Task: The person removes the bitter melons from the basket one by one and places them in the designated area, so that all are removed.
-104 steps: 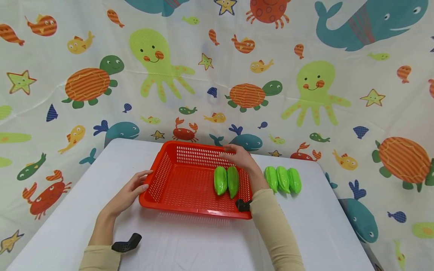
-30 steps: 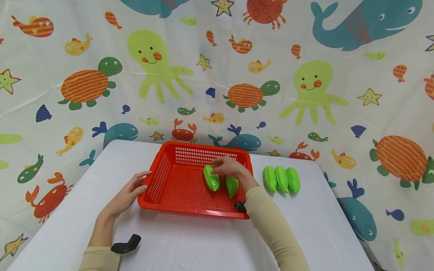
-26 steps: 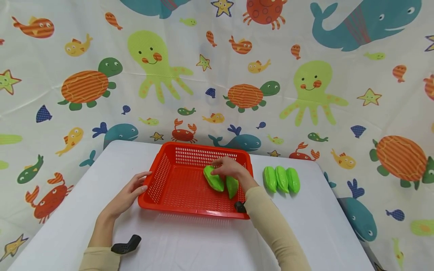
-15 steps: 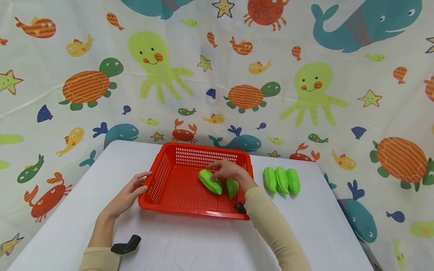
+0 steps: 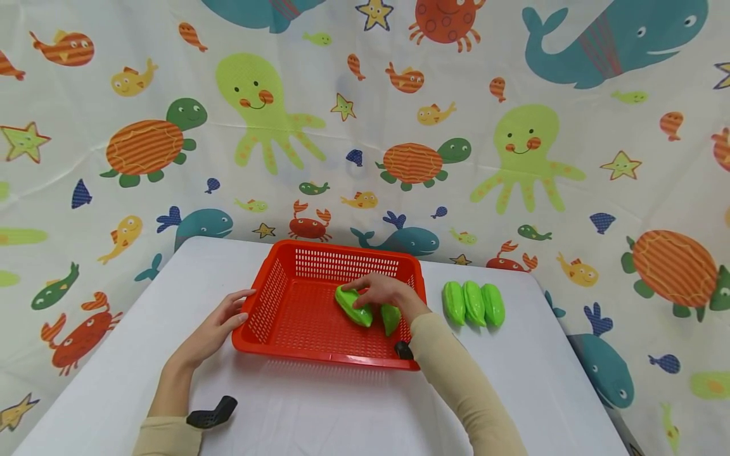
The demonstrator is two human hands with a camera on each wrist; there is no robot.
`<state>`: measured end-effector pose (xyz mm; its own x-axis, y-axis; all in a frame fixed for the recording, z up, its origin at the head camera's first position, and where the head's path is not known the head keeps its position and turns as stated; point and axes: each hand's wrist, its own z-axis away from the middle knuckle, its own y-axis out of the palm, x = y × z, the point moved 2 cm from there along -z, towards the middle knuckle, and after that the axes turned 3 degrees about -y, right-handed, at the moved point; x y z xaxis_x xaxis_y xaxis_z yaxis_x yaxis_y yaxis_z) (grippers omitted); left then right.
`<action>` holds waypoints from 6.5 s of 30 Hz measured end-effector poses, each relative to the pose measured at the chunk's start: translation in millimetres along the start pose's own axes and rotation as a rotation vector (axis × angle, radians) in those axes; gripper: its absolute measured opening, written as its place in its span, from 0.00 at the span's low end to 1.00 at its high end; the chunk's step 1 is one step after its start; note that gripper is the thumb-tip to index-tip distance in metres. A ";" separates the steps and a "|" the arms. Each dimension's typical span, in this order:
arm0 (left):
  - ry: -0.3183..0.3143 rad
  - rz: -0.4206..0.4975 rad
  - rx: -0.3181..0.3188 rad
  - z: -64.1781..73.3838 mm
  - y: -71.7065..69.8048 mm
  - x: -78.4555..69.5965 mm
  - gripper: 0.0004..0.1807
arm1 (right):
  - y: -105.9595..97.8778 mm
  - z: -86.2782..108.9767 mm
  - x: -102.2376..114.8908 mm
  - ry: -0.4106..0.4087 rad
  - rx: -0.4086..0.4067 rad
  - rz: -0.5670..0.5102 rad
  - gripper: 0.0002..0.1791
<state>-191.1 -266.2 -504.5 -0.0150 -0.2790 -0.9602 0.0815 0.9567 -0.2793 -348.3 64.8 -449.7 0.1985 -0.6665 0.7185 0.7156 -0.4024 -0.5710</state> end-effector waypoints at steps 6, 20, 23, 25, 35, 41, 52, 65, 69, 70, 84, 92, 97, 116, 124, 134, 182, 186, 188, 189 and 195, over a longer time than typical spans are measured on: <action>-0.006 0.000 0.002 -0.4 0.2 -0.7 0.30 | 1.0 -1.9 -1.2 0.007 0.025 -0.018 0.27; -0.004 0.001 0.004 -1.3 -0.5 0.2 0.30 | 1.0 -2.4 0.1 -0.002 0.011 0.002 0.27; -0.003 -0.001 0.003 -1.5 -0.9 0.7 0.30 | 0.0 -2.9 0.0 0.004 -0.005 0.013 0.26; -0.004 -0.004 0.002 -1.7 -1.0 1.0 0.30 | -0.7 -3.2 0.4 -0.002 -0.014 0.017 0.26; 0.008 -0.001 0.014 -8.4 -6.1 2.1 0.30 | -6.3 -7.9 5.2 -0.046 -0.080 0.081 0.27; 0.007 0.000 0.022 -14.2 -9.8 4.2 0.30 | -10.8 -9.9 8.5 -0.042 -0.095 0.017 0.27; 0.003 -0.004 0.012 -6.2 -4.7 2.1 0.30 | -14.0 -3.2 9.2 -0.036 -0.160 -0.105 0.27; 0.007 0.003 -0.001 4.3 3.8 1.3 0.30 | -35.2 20.8 19.1 -0.094 -0.281 -0.286 0.29; 0.002 0.002 -0.006 7.8 6.3 0.6 0.30 | -45.8 34.6 22.8 -0.136 -0.315 -0.319 0.29; 0.001 0.002 -0.007 8.7 6.9 0.3 0.30 | -48.1 38.5 23.9 -0.150 -0.320 -0.340 0.29; -0.003 0.003 -0.011 11.4 8.4 -1.1 0.31 | -69.3 84.9 23.7 -0.251 -0.425 -0.463 0.30; -0.007 0.014 -0.006 11.9 8.8 -2.7 0.30 | -72.8 118.4 8.4 -0.247 -0.511 -0.416 0.33; -0.003 0.018 -0.004 11.9 8.7 -3.2 0.30 | -70.9 139.4 -5.8 -0.181 -0.563 -0.402 0.34; -0.004 0.028 -0.004 11.5 9.5 -2.2 0.31 | -41.6 201.8 -81.9 -0.002 -0.657 -0.429 0.38; 0.002 0.022 -0.007 11.9 10.2 -2.3 0.30 | -28.8 214.2 -107.1 -0.017 -0.641 -0.491 0.40; -0.006 0.029 -0.008 13.5 11.3 -2.3 0.31 | -18.1 221.7 -132.3 0.025 -0.596 -0.530 0.40; 0.007 0.031 -0.007 14.1 11.5 -2.8 0.31 | 2.1 223.1 -187.3 0.225 -0.523 -0.333 0.46; 0.009 0.034 -0.003 14.3 11.4 -2.6 0.31 | 0.8 223.4 -187.1 0.225 -0.515 -0.326 0.46; 0.008 0.035 -0.002 14.4 11.4 -2.8 0.31 | -0.1 224.5 -186.5 0.221 -0.520 -0.312 0.45; 0.007 0.036 -0.001 14.5 11.4 -2.9 0.31 | -0.6 225.2 -186.3 0.221 -0.524 -0.308 0.45; 0.004 0.034 -0.002 14.9 11.3 -2.9 0.31 | -1.7 227.1 -187.7 0.229 -0.521 -0.341 0.45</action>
<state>-175.3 -255.8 -504.7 -0.0159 -0.2455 -0.9693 0.0804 0.9659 -0.2460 -234.7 333.1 -493.4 -0.1701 -0.5412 0.8235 0.2844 -0.8271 -0.4848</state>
